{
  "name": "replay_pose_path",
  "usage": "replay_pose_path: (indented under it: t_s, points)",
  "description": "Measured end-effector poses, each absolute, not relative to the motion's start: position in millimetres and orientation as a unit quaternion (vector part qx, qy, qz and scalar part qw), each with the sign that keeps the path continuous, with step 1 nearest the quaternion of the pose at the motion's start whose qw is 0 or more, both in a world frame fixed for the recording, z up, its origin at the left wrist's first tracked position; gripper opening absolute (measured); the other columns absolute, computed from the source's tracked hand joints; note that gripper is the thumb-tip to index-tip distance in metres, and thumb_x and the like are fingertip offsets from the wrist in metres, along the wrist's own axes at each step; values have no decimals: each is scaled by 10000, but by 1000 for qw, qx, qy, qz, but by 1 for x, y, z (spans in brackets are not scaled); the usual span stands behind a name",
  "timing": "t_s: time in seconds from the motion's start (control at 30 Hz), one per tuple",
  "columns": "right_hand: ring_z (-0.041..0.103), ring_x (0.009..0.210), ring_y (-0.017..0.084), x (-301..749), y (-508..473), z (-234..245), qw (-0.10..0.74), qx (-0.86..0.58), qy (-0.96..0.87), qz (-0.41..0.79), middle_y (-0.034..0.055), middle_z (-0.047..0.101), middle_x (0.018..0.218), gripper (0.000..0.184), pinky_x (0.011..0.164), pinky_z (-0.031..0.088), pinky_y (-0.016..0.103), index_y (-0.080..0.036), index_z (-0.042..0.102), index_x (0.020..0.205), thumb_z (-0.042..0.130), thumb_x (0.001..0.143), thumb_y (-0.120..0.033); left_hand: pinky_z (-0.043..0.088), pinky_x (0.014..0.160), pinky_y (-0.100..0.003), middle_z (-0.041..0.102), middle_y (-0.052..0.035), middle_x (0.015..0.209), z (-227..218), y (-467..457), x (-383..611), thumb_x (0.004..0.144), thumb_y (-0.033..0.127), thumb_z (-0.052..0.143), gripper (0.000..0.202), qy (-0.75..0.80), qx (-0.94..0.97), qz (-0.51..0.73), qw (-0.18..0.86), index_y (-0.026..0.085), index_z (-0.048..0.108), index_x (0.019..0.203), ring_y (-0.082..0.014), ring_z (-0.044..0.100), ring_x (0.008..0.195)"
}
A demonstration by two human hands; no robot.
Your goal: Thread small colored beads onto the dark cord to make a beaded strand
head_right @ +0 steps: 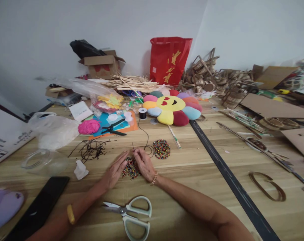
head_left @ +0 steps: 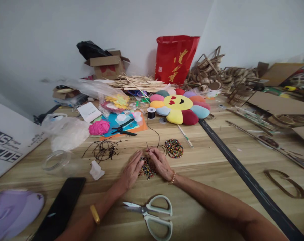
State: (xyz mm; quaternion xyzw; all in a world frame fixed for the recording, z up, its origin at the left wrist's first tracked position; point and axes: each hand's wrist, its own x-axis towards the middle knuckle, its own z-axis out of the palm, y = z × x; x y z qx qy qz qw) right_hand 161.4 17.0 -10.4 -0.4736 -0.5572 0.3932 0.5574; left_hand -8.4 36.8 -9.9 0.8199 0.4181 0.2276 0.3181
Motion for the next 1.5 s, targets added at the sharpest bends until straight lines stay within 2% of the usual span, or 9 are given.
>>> replay_pose_path:
  t_s: [0.17,0.37,0.63,0.77,0.87,1.07,1.33,1.5]
  points:
    - [514,823,170,147,18,-14,535,-488,-565,395,25,559,859,250,798,429,289,-207,518,858,408,924,-422,229,1160,-447,304,-122,1508,-16,29,2,963,398,320,528,386,844,232,290,162,301,1435,-210,241,1405]
    - [510,860,179,141,18,-13,549,-496,-536,406,30,551,870,229,828,416,297,-204,508,834,416,910,-399,227,1159,-438,226,-143,1534,-19,25,5,969,394,297,568,374,864,207,267,146,191,1468,-213,182,1422]
    - [548,872,182,147,20,-13,549,-479,-538,424,31,593,890,265,820,438,295,-205,544,861,430,903,-441,222,1163,-429,236,-149,1528,-10,20,8,964,380,311,561,382,857,198,285,114,241,1453,-212,189,1421]
    - [559,867,185,149,20,-13,546,-472,-544,428,33,610,895,262,820,440,304,-206,553,853,435,904,-434,227,1164,-405,287,-107,1516,-4,21,5,958,381,328,522,390,821,221,354,150,325,1426,-192,256,1401]
    - [557,865,182,150,22,-15,548,-471,-546,423,28,620,898,242,818,437,304,-210,552,842,449,905,-420,237,1162,-399,385,-71,1472,3,26,0,947,430,331,510,407,770,244,426,171,425,1375,-194,330,1369]
    - [512,734,157,159,24,-15,514,-486,-582,400,7,561,766,249,686,420,267,-187,563,810,469,903,-399,269,1140,-441,551,-91,1340,14,40,-9,915,510,377,553,409,668,280,556,121,568,1258,-256,460,1280]
    - [541,805,183,167,26,-2,521,-473,-624,339,52,583,843,249,736,426,291,-178,610,780,495,896,-365,360,1079,-442,675,-93,1164,8,48,-17,865,436,522,403,406,628,307,589,136,654,1099,-248,575,1148]
    - [493,666,153,171,34,-10,523,-503,-579,372,22,547,737,255,593,390,254,-176,593,764,525,860,-402,457,971,-404,660,-108,1168,13,51,-30,755,326,665,382,416,667,278,552,148,644,1093,-242,602,1069]
